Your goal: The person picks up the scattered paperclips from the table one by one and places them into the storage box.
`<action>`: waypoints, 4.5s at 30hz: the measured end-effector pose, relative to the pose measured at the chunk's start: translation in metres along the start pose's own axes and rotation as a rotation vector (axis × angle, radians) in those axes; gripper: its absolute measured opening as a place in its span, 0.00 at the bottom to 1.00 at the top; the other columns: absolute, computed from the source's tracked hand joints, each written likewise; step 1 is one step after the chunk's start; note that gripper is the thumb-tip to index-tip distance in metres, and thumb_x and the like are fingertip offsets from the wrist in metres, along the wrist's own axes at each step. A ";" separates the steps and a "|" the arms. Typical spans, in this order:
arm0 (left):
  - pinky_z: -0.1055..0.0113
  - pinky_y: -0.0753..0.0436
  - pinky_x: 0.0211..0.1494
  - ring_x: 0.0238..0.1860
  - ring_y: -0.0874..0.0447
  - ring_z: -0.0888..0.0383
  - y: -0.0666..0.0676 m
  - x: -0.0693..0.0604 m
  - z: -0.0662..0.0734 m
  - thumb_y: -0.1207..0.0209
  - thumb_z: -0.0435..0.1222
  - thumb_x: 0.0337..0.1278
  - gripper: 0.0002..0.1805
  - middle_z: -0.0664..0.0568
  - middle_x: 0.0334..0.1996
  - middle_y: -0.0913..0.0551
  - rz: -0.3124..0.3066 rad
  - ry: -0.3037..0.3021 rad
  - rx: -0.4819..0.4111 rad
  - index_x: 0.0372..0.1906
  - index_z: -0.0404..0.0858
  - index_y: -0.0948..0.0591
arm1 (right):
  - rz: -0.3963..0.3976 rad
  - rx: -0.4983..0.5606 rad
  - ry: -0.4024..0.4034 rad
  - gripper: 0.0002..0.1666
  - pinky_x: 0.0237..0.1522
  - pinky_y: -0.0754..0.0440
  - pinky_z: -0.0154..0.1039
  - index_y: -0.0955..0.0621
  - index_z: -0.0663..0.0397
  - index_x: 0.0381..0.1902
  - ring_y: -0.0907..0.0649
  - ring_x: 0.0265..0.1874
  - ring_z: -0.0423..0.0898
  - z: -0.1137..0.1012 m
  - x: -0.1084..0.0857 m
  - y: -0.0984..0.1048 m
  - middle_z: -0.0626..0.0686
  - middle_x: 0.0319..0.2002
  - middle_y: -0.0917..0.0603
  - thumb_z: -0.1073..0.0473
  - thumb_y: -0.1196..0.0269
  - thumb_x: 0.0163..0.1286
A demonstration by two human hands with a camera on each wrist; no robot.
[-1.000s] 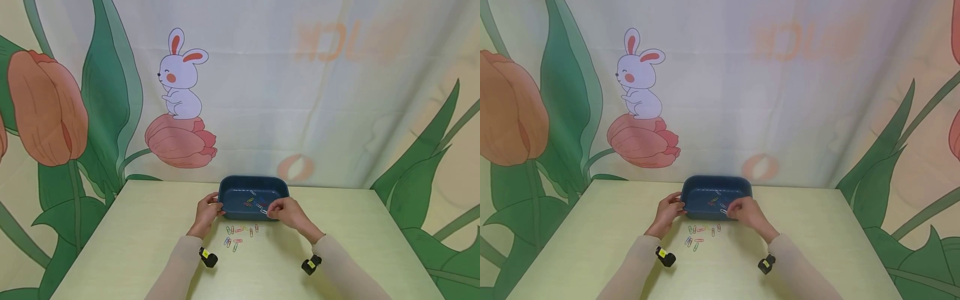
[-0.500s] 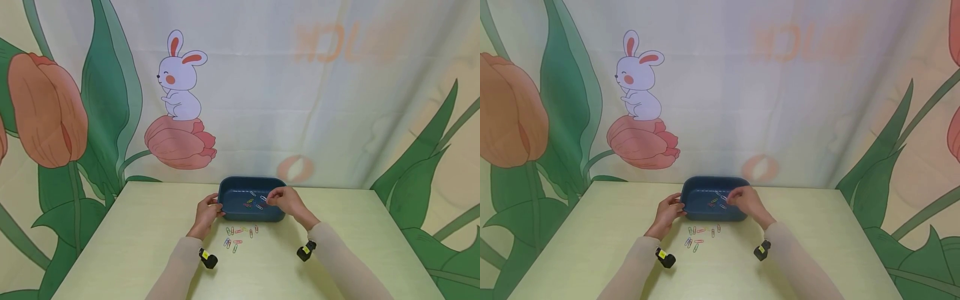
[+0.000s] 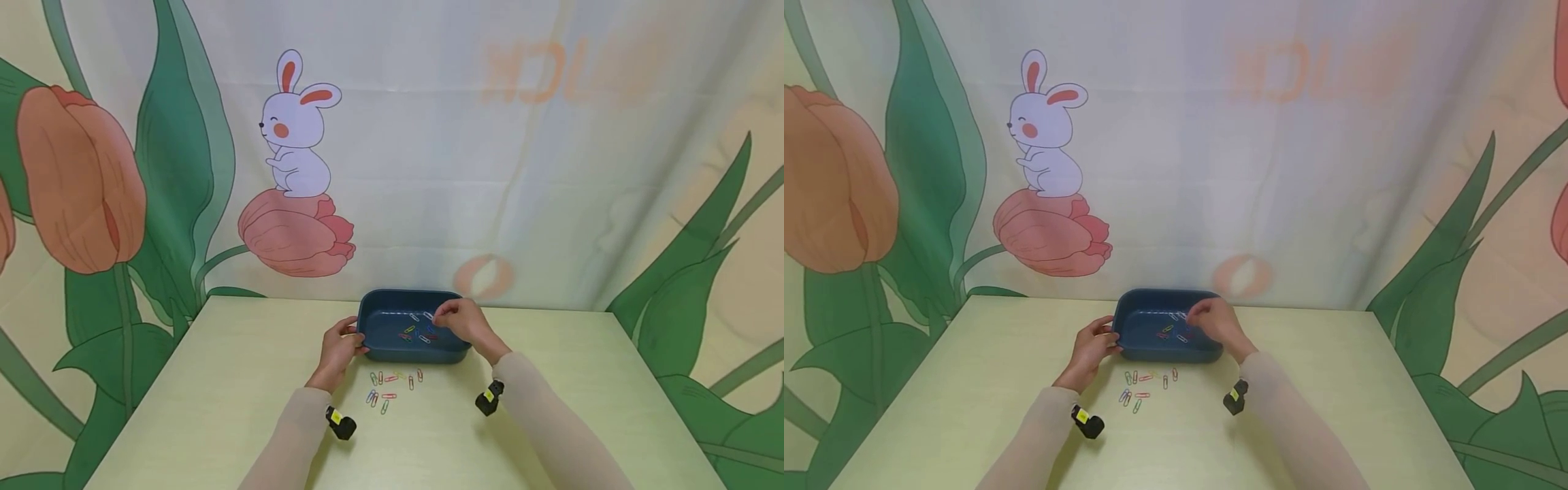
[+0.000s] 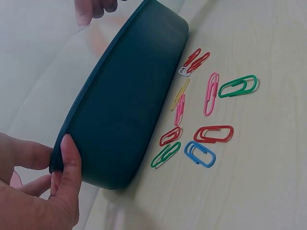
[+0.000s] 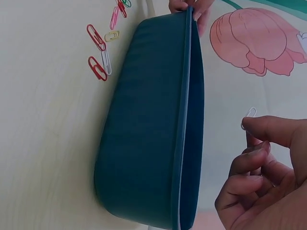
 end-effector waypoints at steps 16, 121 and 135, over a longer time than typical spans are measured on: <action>0.65 0.12 0.39 0.32 0.22 0.56 0.000 0.000 0.000 0.46 0.24 0.61 0.28 0.44 0.43 0.31 0.002 -0.007 0.007 0.67 0.34 0.29 | 0.008 0.044 -0.059 0.05 0.39 0.27 0.41 0.14 0.49 0.32 0.23 0.38 0.49 0.006 0.020 -0.013 0.51 0.43 0.15 0.56 0.35 0.66; 0.65 0.12 0.40 0.33 0.20 0.54 0.001 -0.002 0.002 0.45 0.25 0.62 0.28 0.45 0.43 0.31 -0.016 -0.007 -0.010 0.68 0.33 0.30 | -0.126 -0.191 0.181 0.06 0.18 0.36 0.31 0.12 0.42 0.29 0.29 0.17 0.38 0.030 -0.071 -0.115 0.41 0.15 0.27 0.59 0.27 0.53; 0.63 0.11 0.42 0.30 0.22 0.58 0.000 0.000 0.000 0.45 0.24 0.61 0.28 0.45 0.42 0.32 -0.012 -0.005 -0.008 0.68 0.32 0.30 | -0.113 -0.236 0.202 0.05 0.21 0.34 0.31 0.14 0.46 0.21 0.27 0.20 0.38 0.029 -0.073 -0.115 0.40 0.17 0.22 0.62 0.31 0.54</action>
Point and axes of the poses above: each hand's wrist, its own x-axis towards the middle knuckle, its own y-axis out of the back of the hand, z = x × y, the point moved 1 cm from there along x, towards the middle knuckle
